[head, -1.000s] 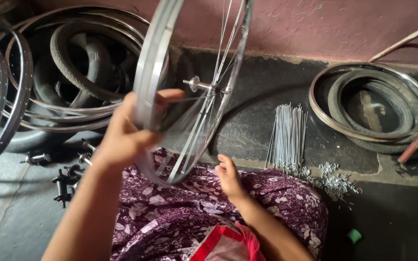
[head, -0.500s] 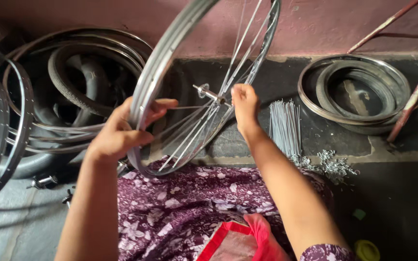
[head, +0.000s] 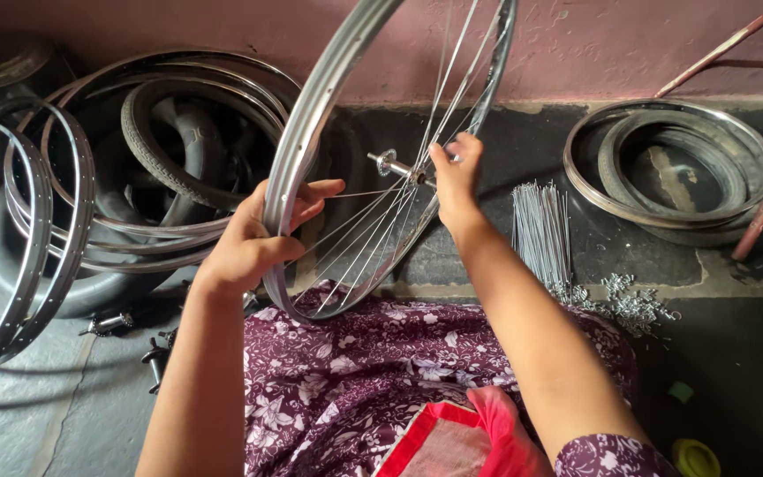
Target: The person sits on the floor with a bicycle rim and hub on their lap, threading spokes through the hub flange and inserting them into the rim holes, pressing each spoke into place and rotating the wheel as they work around it.
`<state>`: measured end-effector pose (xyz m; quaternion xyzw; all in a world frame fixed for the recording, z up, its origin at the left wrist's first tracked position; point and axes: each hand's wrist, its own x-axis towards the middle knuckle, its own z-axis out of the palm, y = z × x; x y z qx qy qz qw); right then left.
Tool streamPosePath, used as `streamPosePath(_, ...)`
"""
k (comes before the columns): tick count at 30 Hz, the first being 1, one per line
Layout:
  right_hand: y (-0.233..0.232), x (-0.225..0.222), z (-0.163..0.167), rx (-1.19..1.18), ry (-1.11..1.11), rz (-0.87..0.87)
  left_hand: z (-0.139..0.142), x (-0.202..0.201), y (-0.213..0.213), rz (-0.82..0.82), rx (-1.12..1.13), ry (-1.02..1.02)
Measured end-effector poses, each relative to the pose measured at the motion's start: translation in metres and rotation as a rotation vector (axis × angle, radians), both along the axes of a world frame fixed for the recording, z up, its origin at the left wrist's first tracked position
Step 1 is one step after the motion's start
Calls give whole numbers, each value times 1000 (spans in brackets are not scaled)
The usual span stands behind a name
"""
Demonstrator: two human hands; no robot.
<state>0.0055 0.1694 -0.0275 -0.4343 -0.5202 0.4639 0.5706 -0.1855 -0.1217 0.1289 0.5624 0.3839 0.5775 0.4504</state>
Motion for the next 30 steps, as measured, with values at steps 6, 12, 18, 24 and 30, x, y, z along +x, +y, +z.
streamPosePath(6,-48,17,14,846,-502,-10,-4,0,1,7,14,13)
streamPosePath(12,-62,18,48,1066,-687,105,-13,3,-3,6,25,48)
streamPosePath(18,-41,28,53,1010,-738,386,-19,2,-4,-62,53,15)
streamPosePath(24,-7,34,54,903,-527,391,-25,7,-8,-54,54,27)
streamPosePath(30,-11,20,39,821,-540,-77,-26,15,-6,-59,85,80)
